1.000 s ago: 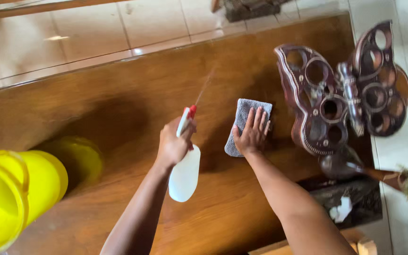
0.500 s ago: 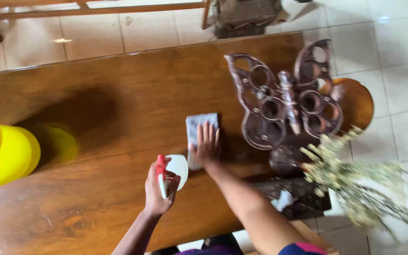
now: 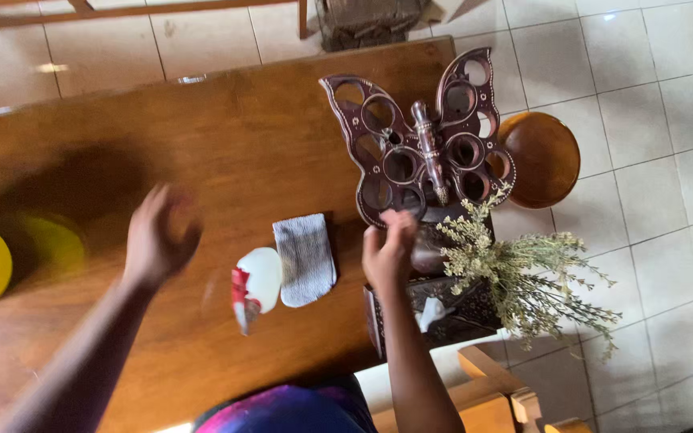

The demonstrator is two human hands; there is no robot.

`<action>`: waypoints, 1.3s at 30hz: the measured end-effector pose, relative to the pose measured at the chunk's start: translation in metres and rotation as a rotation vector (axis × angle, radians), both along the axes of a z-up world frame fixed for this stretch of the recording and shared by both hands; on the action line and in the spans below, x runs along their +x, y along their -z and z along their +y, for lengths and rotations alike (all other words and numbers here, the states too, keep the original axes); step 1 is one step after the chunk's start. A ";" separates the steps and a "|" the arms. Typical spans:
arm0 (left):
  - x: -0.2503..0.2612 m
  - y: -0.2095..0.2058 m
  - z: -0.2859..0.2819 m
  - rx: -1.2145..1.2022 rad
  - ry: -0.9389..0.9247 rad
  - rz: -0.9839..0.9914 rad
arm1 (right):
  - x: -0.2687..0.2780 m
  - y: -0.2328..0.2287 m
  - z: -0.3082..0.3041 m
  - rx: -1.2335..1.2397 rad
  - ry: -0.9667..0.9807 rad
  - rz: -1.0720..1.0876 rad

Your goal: The person cleans a wooden table by spraying a cleaning solution and wiping the surface with a cloth. They move decorative items aside to clean underneath, then return them to the table.

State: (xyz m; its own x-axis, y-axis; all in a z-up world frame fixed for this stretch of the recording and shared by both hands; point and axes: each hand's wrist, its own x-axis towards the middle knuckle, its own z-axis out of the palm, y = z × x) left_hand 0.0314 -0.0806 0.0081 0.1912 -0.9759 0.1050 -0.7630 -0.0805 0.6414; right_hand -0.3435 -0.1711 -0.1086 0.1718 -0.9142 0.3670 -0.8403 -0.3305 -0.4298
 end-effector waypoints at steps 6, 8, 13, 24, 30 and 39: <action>-0.107 0.093 -0.212 0.579 0.171 0.198 | -0.038 0.032 -0.062 0.592 0.512 -0.291; -0.161 0.136 -0.239 1.090 0.039 0.659 | -0.041 0.059 -0.080 0.639 0.625 -0.364; -0.218 0.184 -0.236 0.612 -0.171 1.056 | -0.051 0.082 -0.081 0.773 0.511 -0.403; -0.057 0.092 -0.187 0.125 -0.316 0.661 | 0.090 0.084 -0.064 0.996 -0.099 -0.838; 0.088 0.110 -0.071 0.022 -0.527 0.796 | 0.206 0.031 -0.047 1.724 -0.440 -0.670; 0.193 0.152 0.057 0.121 -0.672 0.868 | 0.366 0.029 0.003 2.280 -0.522 0.063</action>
